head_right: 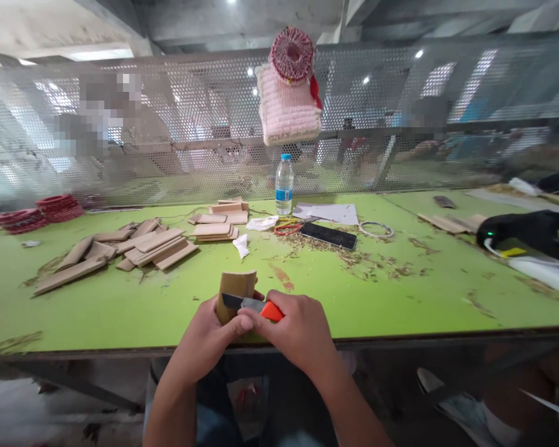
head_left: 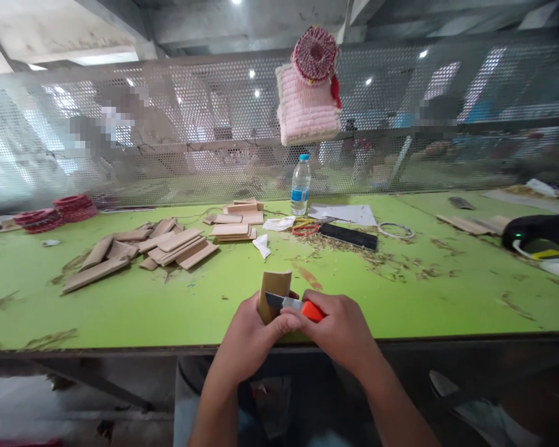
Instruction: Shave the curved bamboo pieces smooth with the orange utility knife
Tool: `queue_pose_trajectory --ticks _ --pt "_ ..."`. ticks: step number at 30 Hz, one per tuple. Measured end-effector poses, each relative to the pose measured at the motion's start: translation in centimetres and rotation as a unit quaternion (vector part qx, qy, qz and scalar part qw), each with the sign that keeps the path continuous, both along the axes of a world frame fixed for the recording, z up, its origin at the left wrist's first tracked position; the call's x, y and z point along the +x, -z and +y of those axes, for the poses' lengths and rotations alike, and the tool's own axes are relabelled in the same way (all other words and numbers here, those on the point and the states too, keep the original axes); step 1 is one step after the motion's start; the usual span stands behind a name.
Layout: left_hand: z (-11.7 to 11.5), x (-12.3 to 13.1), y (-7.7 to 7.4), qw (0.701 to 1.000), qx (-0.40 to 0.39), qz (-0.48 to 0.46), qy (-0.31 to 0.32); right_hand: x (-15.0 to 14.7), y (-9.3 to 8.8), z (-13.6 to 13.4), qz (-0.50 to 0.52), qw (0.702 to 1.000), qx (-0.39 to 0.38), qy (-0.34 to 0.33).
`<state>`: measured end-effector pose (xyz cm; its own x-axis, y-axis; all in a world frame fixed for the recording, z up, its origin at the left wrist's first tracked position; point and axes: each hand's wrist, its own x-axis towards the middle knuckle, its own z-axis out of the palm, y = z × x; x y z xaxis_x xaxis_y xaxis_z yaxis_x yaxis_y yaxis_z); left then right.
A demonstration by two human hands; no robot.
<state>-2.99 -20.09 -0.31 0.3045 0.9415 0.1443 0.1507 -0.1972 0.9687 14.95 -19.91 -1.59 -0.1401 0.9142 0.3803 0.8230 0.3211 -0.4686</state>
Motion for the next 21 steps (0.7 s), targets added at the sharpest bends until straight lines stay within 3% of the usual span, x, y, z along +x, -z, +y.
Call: queue_pose_trajectory --ticks 9,16,21 --pt "-0.47 0.19 0.28 0.998 0.009 0.037 -0.045 -0.05 -0.16 -0.02 0.065 0.997 0.022 0.032" --pt "-0.04 0.11 0.18 1.000 0.011 0.004 -0.012 -0.08 0.01 0.04 0.005 1.000 0.019 0.001" --pt "-0.17 0.13 0.30 0.998 0.016 0.040 -0.041 -0.14 0.02 0.04 0.033 0.999 0.024 0.016"
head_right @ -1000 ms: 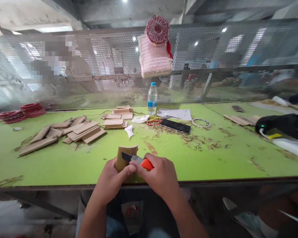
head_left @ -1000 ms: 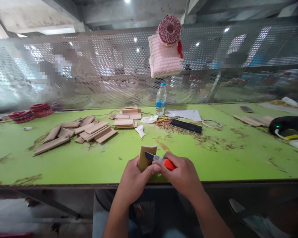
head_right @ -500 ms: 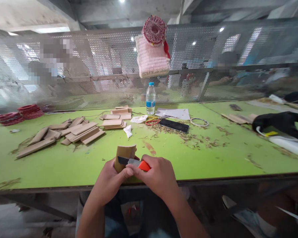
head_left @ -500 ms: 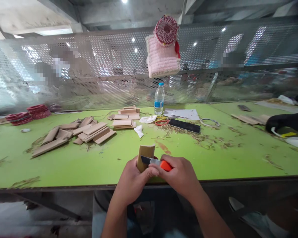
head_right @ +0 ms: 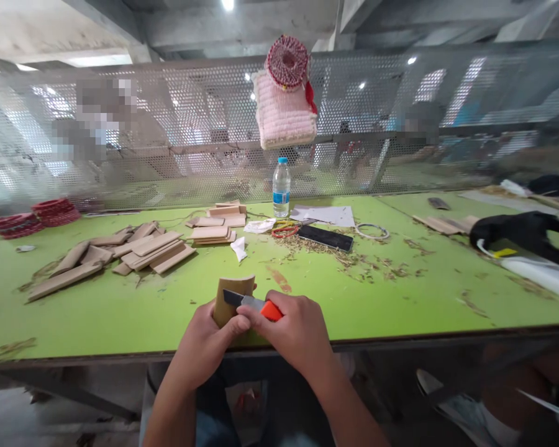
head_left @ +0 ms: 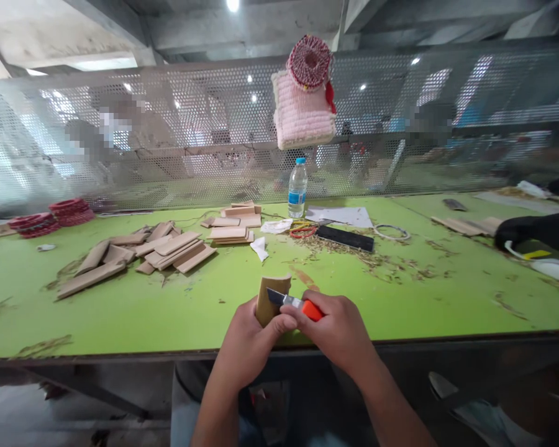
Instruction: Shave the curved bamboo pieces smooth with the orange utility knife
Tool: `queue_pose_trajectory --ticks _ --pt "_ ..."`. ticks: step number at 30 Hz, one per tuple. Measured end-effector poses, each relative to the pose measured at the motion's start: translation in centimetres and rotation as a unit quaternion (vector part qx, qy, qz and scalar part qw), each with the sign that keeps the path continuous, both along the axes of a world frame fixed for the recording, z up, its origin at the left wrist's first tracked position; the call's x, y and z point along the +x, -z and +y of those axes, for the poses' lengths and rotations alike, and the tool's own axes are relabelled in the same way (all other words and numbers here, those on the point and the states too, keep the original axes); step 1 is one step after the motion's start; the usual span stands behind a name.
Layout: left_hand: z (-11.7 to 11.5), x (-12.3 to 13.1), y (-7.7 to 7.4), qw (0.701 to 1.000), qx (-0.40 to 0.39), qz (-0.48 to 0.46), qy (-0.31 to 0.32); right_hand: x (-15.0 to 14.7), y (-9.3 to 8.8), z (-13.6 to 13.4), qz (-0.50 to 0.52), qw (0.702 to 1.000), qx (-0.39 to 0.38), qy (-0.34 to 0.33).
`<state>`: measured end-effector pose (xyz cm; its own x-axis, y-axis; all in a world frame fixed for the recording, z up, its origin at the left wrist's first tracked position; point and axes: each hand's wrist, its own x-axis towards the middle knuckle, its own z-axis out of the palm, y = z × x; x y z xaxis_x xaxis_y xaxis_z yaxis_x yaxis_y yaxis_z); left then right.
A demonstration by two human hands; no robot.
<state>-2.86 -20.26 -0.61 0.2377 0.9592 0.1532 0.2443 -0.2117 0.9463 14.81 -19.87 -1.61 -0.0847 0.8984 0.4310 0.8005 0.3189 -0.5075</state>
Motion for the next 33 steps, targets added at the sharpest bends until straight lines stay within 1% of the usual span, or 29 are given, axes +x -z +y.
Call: queue_pose_trajectory --ticks 3,8,12,15,17,19,20,22,24,27,30,33 --pt "-0.1 0.0 0.1 1.000 0.004 0.000 -0.005 0.0 -0.1 0.0 0.008 1.000 0.000 0.002" --pt "-0.2 -0.1 0.0 0.999 0.000 -0.021 0.029 0.2 0.0 0.1 -0.010 1.000 -0.005 -0.021" --pt "-0.3 -0.1 -0.1 0.997 0.012 -0.048 0.054 0.0 0.6 0.2 -0.017 1.000 0.008 -0.014" --pt "-0.1 0.1 0.5 0.998 0.012 -0.039 0.038 -0.2 1.3 0.4 -0.018 0.999 0.026 0.006" --pt "0.3 0.2 1.1 0.999 0.005 -0.040 0.015 -0.4 1.8 0.6 -0.014 0.999 0.040 0.011" --pt "0.6 0.2 1.8 0.999 0.008 -0.033 0.005 -0.5 2.3 0.8 -0.009 0.998 0.055 0.035" --pt "0.8 0.1 2.1 0.999 0.012 -0.033 0.005 -0.6 2.4 0.9 -0.014 0.997 0.060 0.039" --pt "0.9 -0.1 2.3 0.999 0.018 -0.043 0.028 -0.7 2.6 0.9 -0.031 0.997 0.059 0.029" --pt "0.9 -0.3 2.2 0.996 0.019 -0.066 0.053 -0.8 2.6 0.9 -0.041 0.998 0.050 -0.005" --pt "0.4 -0.6 1.4 0.992 0.007 -0.092 0.083 -0.8 2.5 0.8 -0.036 0.998 0.035 -0.043" --pt "0.1 -0.6 0.5 0.985 -0.041 -0.113 0.126 -0.7 2.5 0.8 -0.026 0.998 0.018 -0.045" --pt "0.2 -0.6 -0.4 0.978 -0.078 -0.124 0.151 -0.6 2.6 0.8 -0.019 0.999 -0.003 -0.033"
